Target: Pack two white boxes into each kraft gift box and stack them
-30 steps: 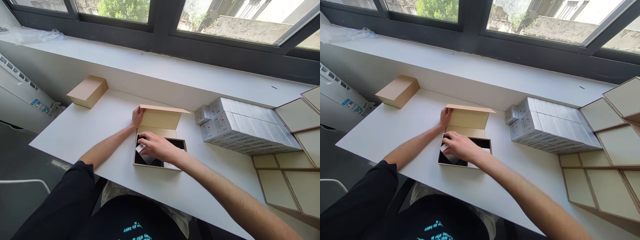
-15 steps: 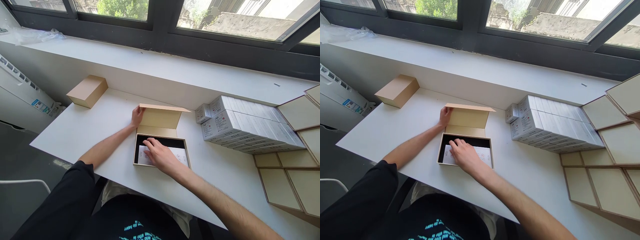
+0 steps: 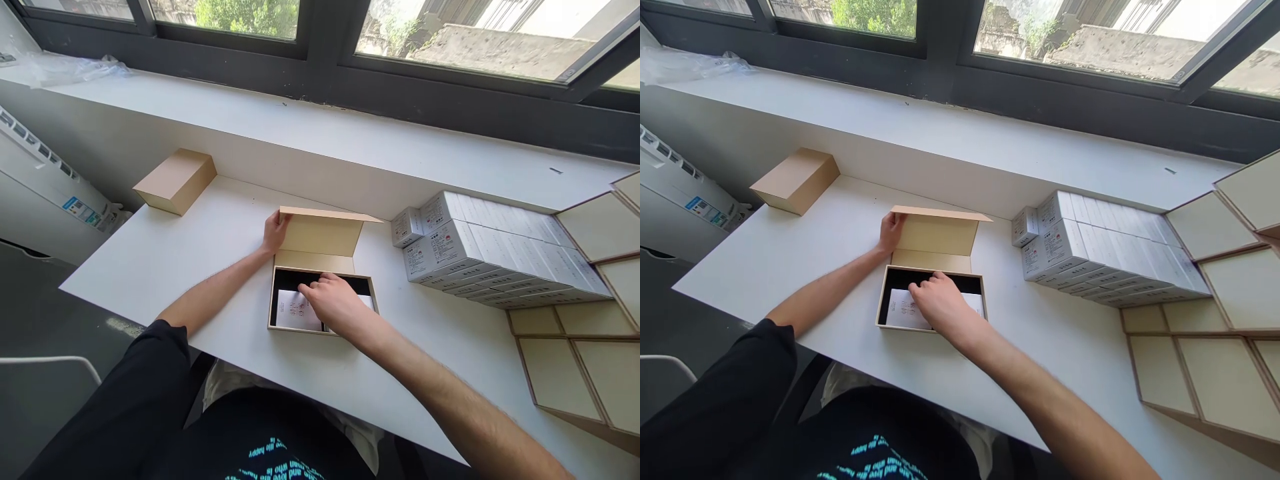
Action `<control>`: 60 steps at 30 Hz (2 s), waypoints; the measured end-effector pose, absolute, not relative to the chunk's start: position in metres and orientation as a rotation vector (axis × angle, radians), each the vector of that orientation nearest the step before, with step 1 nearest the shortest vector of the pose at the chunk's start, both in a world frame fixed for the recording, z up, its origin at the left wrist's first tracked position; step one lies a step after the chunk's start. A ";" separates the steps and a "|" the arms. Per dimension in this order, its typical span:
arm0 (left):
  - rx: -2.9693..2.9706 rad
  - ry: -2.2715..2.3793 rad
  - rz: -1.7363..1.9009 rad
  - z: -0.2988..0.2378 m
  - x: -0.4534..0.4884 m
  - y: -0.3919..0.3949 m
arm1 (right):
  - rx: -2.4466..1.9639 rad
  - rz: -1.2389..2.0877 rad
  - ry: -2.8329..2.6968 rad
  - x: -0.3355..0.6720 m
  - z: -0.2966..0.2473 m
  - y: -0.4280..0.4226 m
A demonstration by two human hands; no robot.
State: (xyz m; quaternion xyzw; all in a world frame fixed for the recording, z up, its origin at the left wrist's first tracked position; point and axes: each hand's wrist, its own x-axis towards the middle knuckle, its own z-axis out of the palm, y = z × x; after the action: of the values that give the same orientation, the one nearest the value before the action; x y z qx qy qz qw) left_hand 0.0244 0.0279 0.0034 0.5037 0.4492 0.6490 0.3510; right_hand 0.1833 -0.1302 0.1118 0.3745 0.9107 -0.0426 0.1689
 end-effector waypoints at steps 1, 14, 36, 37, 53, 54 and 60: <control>1.303 1.162 1.681 0.004 0.024 0.028 | 1.040 -0.122 2.568 0.184 0.113 -0.131; 1.301 1.144 1.672 0.002 0.026 0.026 | 1.422 -0.575 3.012 0.202 0.137 -0.129; 1.305 1.129 1.665 0.000 0.026 0.027 | 2.454 0.180 2.256 0.326 0.080 -0.006; 1.301 1.129 1.664 0.000 0.026 0.027 | 2.477 0.161 2.233 0.328 0.076 -0.005; 1.321 1.149 1.657 -0.002 0.024 0.031 | 2.741 0.100 2.916 0.320 0.079 -0.070; 1.321 1.156 1.655 -0.002 0.024 0.031 | 2.598 0.142 3.126 0.314 0.086 -0.086; 1.312 1.163 1.651 -0.001 0.023 0.031 | 1.489 0.091 3.579 0.267 0.125 -0.153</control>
State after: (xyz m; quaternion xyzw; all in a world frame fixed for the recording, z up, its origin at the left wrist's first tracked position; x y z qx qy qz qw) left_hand 0.0226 0.0310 -0.0007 0.5084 0.4507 0.6401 0.3586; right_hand 0.2666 -0.1525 0.1248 0.3583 0.8612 0.0218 -0.3597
